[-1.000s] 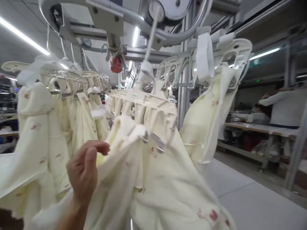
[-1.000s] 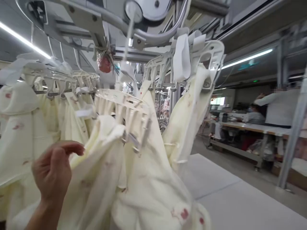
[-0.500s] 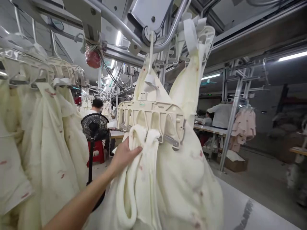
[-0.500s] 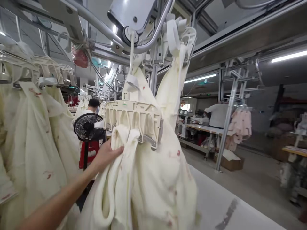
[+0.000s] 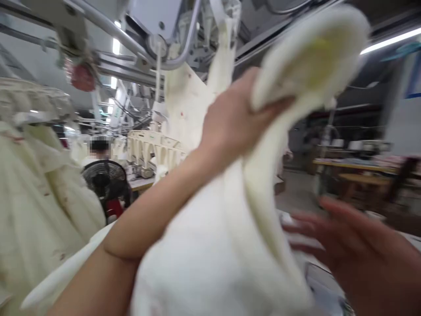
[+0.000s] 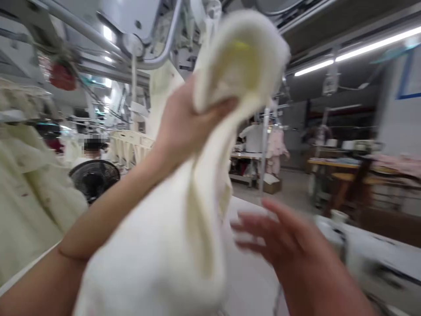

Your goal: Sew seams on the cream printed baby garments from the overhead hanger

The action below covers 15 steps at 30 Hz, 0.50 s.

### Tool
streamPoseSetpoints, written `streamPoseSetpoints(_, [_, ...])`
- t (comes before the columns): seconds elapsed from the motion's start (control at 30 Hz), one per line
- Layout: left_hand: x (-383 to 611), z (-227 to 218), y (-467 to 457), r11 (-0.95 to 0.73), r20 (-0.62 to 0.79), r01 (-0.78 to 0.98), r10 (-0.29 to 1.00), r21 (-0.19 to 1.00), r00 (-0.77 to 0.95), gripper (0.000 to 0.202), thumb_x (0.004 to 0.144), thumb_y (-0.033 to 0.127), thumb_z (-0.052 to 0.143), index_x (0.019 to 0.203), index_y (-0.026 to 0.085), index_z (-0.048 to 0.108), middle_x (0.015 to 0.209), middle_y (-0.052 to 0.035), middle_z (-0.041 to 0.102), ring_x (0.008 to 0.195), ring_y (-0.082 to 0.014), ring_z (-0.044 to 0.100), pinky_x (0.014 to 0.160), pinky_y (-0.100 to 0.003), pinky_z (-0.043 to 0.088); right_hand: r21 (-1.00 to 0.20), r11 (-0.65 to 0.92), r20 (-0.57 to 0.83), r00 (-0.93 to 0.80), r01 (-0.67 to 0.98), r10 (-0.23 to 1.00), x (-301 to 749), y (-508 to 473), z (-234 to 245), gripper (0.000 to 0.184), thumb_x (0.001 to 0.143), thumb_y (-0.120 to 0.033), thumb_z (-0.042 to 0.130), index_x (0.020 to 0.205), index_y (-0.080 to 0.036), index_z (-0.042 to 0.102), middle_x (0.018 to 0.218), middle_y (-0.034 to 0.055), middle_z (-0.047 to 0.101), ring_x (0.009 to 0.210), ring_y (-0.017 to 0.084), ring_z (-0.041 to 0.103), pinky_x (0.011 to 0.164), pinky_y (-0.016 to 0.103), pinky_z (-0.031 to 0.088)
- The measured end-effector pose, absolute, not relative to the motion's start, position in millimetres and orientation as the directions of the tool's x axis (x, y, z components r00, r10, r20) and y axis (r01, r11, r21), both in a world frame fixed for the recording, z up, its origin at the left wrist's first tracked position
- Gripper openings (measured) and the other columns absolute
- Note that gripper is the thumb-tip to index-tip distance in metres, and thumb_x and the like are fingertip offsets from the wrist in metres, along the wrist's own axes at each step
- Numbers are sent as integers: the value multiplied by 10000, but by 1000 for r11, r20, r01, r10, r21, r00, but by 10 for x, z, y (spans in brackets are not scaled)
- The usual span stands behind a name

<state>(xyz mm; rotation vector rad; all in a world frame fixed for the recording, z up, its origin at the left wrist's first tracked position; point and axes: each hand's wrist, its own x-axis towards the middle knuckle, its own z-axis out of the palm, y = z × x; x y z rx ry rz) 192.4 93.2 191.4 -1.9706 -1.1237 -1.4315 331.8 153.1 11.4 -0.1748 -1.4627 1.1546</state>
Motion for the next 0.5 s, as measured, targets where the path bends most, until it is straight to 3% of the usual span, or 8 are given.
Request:
streamPoseSetpoints(0.03, [2109,1811,1069,-484,905,875,367,-10,213,265,828,387,603,927,150,537,878,-35,596,745,-167,555,622,-267,427,-679,462,656,-190,-571,730,3347,1513,214,465,809,-695,533,1084,-321,565,1014,48,604,872,266,589,605,340,540])
streamPoseSetpoints(0.1, [2345,1607,1188,-381,834,919,473,-98,285,309,870,482,488,849,174,502,834,-20,579,707,-181,535,587,-276,369,-762,422,564,-182,-492,806,3392,1498,369,523,700,-598,746,1067,-261,589,1034,52,605,907,272,582,674,322,524])
streamPoseSetpoints(0.2, [2200,1285,1087,-385,721,922,651,42,238,217,920,353,366,812,197,471,763,7,574,682,-181,541,580,-263,350,-855,245,366,-198,-457,909,3513,1454,320,523,652,-517,808,1013,-190,615,953,57,634,897,273,586,717,298,501])
streamPoseSetpoints(0.27, [1822,997,987,-342,615,923,770,175,169,219,911,367,339,865,216,490,736,10,586,667,-184,557,573,-254,370,-872,64,224,-278,-486,934,3640,1398,83,537,677,-508,794,1057,-195,579,925,48,633,800,249,604,648,279,508])
streamPoseSetpoints(0.33, [1408,633,943,-242,385,924,915,297,116,284,895,425,346,1050,259,516,971,-14,625,887,-214,589,735,-276,441,-880,-92,114,-395,-467,912,3754,1357,-245,516,694,-519,788,1028,-201,559,840,26,621,641,188,590,526,220,476])
streamPoseSetpoints(0.4, [1151,240,966,-61,157,946,988,318,11,451,813,441,450,1231,270,462,1096,-47,613,993,-276,575,837,-361,454,-889,-181,53,-488,-420,871,3802,1358,-574,464,725,-547,767,904,-173,559,745,7,589,568,125,537,483,153,408])
streamPoseSetpoints(0.43, [1121,52,997,-8,123,943,992,333,-35,574,751,454,528,1276,238,439,1178,-82,573,1064,-311,540,902,-404,430,-891,-202,43,-518,-407,855,3797,1371,-715,463,747,-564,745,851,-157,550,720,7,573,568,110,518,488,140,385])
streamPoseSetpoints(0.5, [1261,-265,1091,-137,128,889,988,436,89,716,708,500,587,1340,237,377,1387,-79,371,1262,-308,359,1030,-409,336,-897,-194,44,-517,-398,855,3753,1397,-919,467,782,-579,707,834,-147,537,726,12,556,607,115,507,528,148,378])
